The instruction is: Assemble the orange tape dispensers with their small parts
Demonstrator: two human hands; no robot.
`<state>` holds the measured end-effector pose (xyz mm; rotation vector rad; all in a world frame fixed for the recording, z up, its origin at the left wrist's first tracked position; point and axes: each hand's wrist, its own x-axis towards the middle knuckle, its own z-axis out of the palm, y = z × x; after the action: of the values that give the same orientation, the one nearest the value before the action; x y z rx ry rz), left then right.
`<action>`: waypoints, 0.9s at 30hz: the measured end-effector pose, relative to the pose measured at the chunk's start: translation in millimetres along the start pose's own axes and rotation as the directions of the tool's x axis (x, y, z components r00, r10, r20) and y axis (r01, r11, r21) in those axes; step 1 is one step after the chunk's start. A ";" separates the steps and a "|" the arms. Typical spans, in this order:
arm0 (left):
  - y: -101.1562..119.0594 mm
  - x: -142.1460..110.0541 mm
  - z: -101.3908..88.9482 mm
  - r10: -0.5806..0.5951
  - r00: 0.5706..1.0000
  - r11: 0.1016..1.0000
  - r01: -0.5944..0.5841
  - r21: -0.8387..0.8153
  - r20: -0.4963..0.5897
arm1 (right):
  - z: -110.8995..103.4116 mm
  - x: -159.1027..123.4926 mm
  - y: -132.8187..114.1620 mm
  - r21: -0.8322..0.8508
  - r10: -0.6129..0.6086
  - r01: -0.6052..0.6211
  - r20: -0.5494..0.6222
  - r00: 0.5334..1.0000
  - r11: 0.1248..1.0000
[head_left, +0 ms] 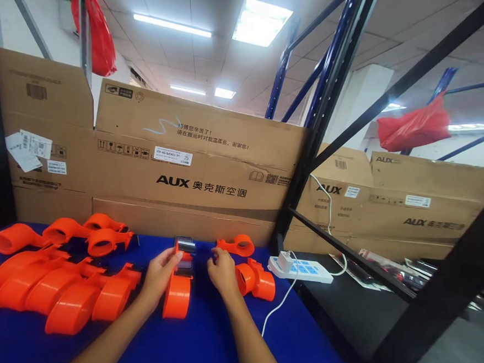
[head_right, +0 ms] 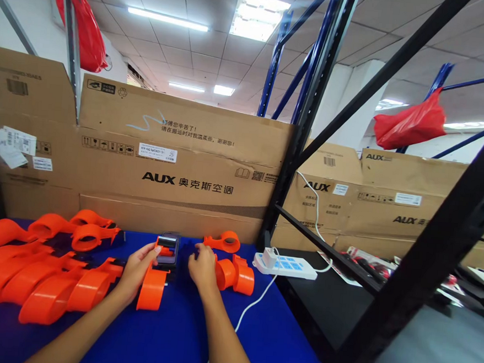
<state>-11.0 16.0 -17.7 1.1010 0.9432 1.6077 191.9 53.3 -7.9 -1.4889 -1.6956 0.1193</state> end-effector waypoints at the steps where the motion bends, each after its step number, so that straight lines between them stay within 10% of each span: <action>1: 0.9 -0.6 0.4 0.009 1.000 1.000 -0.009 -0.003 0.008 | -1.0 -0.4 -2.8 0.012 -0.012 0.013 -0.010 1.000 1.000; 11: -3.3 2.9 -4.1 0.012 0.998 1.000 -0.011 -0.023 0.057 | -0.8 -17.7 -37.3 0.425 -0.360 0.289 0.095 0.928 0.858; 27: 3.6 -2.4 0.0 -0.039 0.994 0.999 0.041 -0.020 0.099 | 11.8 -28.3 -43.5 0.275 -0.345 0.351 -0.070 0.936 0.895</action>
<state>-11.5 12.8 -14.8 1.1285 0.8755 1.5137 148.9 22.1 -5.2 -0.9558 -1.8162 0.1480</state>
